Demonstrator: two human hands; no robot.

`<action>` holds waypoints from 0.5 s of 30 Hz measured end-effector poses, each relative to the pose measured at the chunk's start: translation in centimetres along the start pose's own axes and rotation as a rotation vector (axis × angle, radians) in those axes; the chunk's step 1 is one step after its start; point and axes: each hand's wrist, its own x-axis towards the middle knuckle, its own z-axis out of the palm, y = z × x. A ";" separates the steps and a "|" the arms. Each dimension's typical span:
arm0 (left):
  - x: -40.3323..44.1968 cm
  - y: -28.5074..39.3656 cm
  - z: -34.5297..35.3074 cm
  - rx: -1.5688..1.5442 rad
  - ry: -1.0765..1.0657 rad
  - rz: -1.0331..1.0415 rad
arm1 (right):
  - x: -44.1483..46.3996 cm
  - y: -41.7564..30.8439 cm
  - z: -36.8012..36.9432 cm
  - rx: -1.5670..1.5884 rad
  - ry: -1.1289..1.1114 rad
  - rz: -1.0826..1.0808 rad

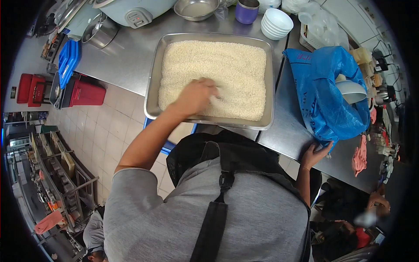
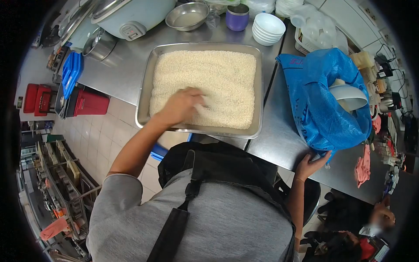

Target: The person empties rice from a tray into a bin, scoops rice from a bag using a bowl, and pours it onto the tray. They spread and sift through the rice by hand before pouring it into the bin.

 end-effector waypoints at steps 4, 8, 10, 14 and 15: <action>-0.4 -4.2 -4.2 0.013 0.114 -0.252 | 0.0 0.1 0.1 0.019 0.008 -0.012; 1.9 -11.6 -3.8 0.130 0.369 -0.410 | -0.1 0.2 0.1 0.012 0.008 -0.014; 3.2 -14.4 -2.5 0.217 0.434 -0.523 | -0.1 0.0 0.0 0.007 0.002 -0.011; 5.7 -9.9 -0.6 0.268 0.230 -0.666 | 0.1 -0.3 -0.1 0.000 -0.001 -0.005; 5.9 -8.7 0.2 0.255 0.193 -0.597 | 0.0 -0.2 0.0 -0.003 0.000 -0.002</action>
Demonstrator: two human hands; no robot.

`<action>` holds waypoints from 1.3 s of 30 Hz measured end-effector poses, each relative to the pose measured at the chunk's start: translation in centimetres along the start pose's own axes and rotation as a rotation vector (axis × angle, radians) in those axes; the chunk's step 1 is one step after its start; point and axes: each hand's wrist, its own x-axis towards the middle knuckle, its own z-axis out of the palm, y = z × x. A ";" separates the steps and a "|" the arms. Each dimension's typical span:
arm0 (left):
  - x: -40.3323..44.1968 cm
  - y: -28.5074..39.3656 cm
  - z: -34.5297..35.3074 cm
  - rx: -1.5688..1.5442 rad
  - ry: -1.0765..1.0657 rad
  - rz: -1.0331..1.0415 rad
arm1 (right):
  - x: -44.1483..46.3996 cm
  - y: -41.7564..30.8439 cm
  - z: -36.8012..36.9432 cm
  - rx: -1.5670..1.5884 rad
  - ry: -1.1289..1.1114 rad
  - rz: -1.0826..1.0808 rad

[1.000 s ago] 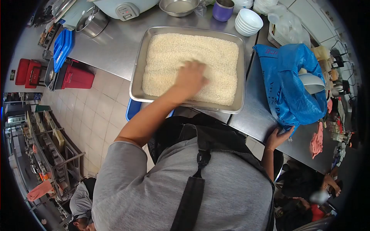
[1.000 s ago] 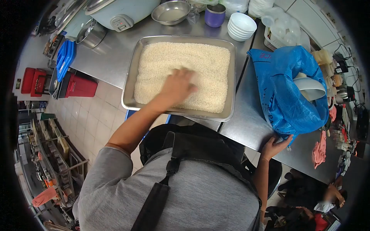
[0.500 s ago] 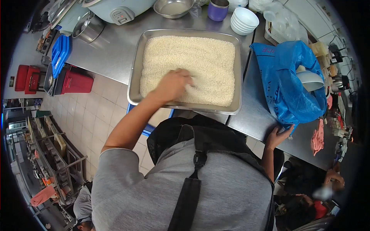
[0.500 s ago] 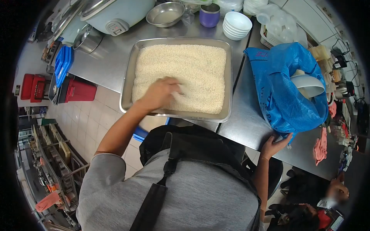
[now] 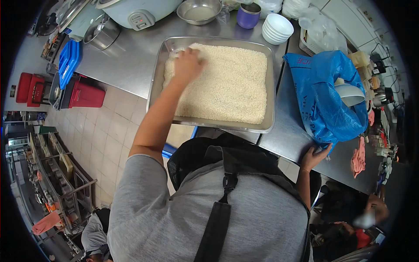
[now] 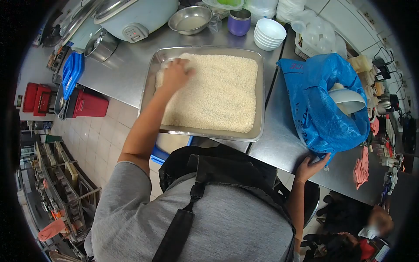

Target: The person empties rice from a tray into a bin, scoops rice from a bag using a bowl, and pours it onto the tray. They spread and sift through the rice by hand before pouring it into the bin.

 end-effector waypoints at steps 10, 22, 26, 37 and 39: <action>-6.8 5.3 -4.5 -0.437 -0.364 0.349 | -0.1 0.3 0.0 -0.003 -0.001 -0.001; -6.9 1.6 -1.2 -0.027 0.060 0.223 | -0.1 0.3 0.0 0.016 0.010 -0.014; -7.6 7.1 -3.2 -0.296 -0.268 0.307 | 0.0 -0.1 -0.1 0.016 0.008 -0.018; 1.5 9.6 1.6 -0.165 -0.011 0.386 | 0.0 0.5 0.1 -0.005 0.022 -0.022; -0.7 9.5 0.8 -0.149 -0.126 0.434 | 0.0 0.3 0.0 -0.009 0.018 -0.012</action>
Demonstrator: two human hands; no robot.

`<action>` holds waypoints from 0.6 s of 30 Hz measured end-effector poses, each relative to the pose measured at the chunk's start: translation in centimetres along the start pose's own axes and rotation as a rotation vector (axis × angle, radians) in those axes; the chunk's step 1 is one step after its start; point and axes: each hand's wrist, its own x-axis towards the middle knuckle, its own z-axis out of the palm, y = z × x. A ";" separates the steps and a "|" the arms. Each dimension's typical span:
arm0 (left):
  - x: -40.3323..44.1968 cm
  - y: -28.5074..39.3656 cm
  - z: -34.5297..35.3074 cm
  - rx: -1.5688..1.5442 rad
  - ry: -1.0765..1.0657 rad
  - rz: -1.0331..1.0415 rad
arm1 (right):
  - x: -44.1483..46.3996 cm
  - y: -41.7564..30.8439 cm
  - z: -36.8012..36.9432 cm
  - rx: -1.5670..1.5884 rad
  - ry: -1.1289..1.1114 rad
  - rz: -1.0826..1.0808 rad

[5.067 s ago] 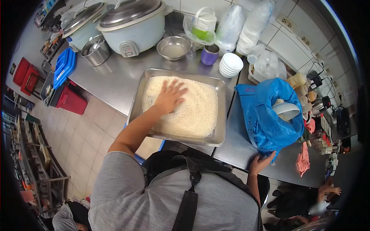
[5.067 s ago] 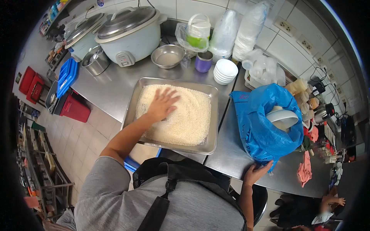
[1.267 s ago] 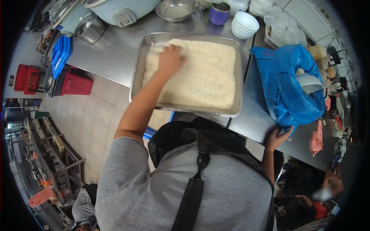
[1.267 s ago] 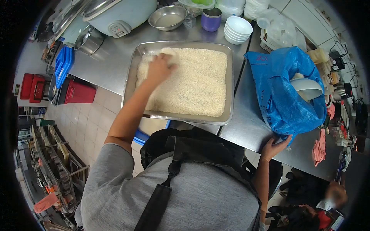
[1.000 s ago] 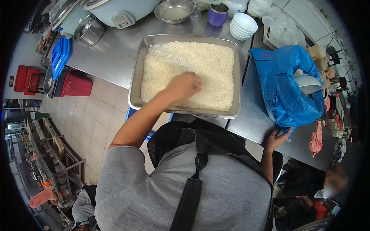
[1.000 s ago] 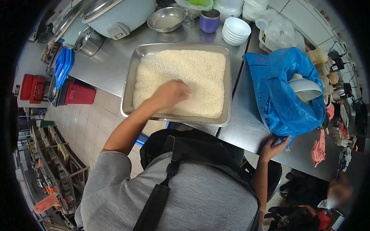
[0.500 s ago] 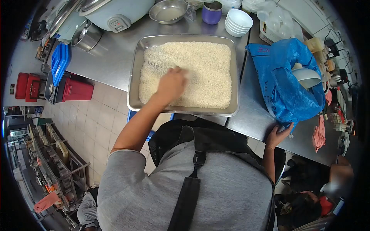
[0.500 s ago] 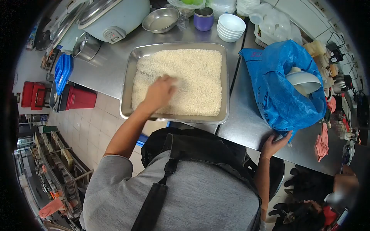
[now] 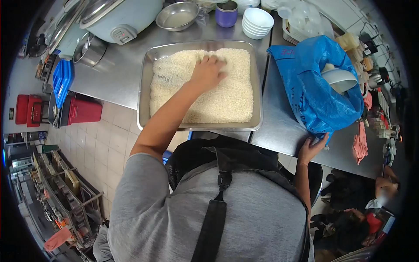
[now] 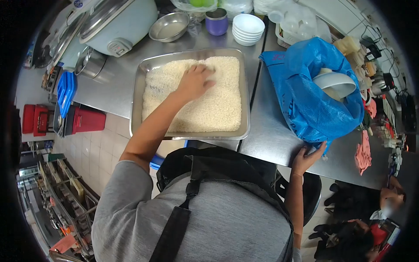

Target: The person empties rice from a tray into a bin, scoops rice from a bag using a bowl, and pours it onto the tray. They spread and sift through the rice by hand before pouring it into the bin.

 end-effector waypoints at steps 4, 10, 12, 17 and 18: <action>-2.5 1.6 -4.9 -0.170 -0.432 0.038 | 0.1 -0.4 -0.2 0.011 0.003 0.017; 4.2 1.0 -4.2 -0.199 -0.089 0.063 | 0.2 -0.7 -0.2 0.016 0.010 -0.017; 7.0 1.1 -1.7 -0.173 0.030 0.122 | 0.2 -0.8 -0.2 0.010 0.012 -0.007; 7.0 2.4 3.3 -0.093 0.040 0.216 | 0.3 -0.5 -0.1 -0.001 0.014 0.000; 5.4 3.2 3.1 -0.066 0.017 0.235 | 0.3 -0.5 -0.1 -0.003 0.014 0.000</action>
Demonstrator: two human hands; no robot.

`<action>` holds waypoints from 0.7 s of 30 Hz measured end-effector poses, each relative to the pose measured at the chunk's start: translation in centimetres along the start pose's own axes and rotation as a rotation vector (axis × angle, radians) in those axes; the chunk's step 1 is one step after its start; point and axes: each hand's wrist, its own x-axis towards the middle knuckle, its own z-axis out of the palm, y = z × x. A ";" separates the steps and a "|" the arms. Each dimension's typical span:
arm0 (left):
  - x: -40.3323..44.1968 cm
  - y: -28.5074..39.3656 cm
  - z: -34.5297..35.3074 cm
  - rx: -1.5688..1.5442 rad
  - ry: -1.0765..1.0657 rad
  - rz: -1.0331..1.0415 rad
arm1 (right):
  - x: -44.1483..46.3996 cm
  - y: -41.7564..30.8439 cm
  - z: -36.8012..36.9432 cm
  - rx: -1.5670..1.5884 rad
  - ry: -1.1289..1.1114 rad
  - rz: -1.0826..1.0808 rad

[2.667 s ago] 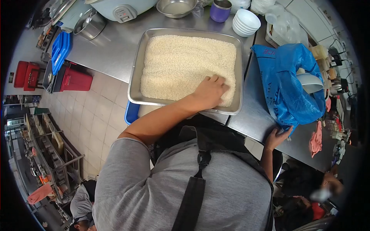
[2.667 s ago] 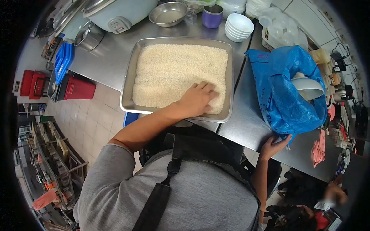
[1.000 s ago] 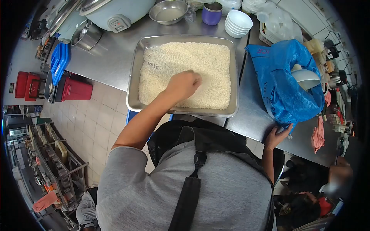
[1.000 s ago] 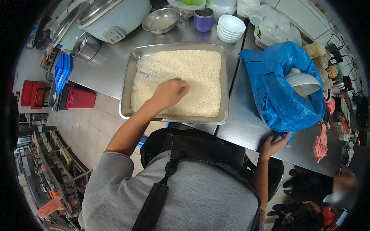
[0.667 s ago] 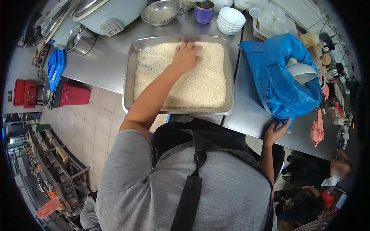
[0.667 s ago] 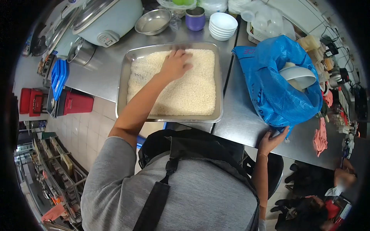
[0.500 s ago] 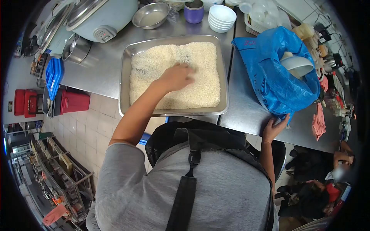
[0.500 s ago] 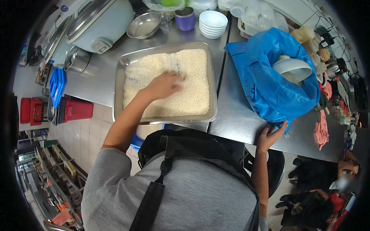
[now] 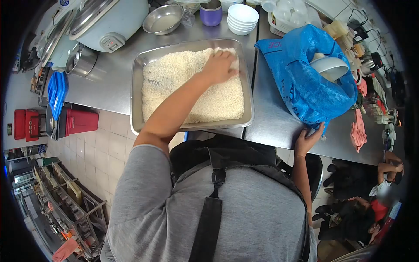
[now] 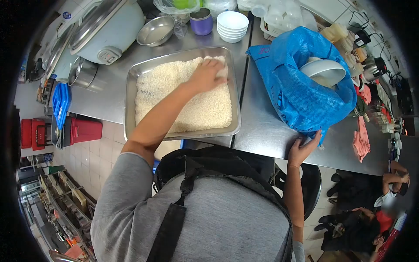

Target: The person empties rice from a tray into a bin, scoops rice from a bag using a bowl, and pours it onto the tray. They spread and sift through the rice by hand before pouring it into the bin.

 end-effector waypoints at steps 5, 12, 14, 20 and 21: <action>-6.2 1.2 -4.2 -0.172 -0.321 0.176 | -0.1 -0.2 -0.1 0.004 0.003 -0.009; -10.5 -6.9 -10.7 -0.212 -0.193 -0.174 | 0.0 -0.2 -0.1 0.023 0.004 -0.010; -10.7 -10.2 -9.5 -0.014 0.071 -0.278 | -0.1 -0.2 -0.1 0.025 0.000 -0.008; -7.6 -7.2 -2.9 0.154 0.246 -0.466 | -0.1 0.1 0.1 0.007 0.015 -0.027; -7.0 -5.5 -2.5 0.121 0.187 -0.419 | -0.2 0.0 0.0 0.012 0.013 -0.020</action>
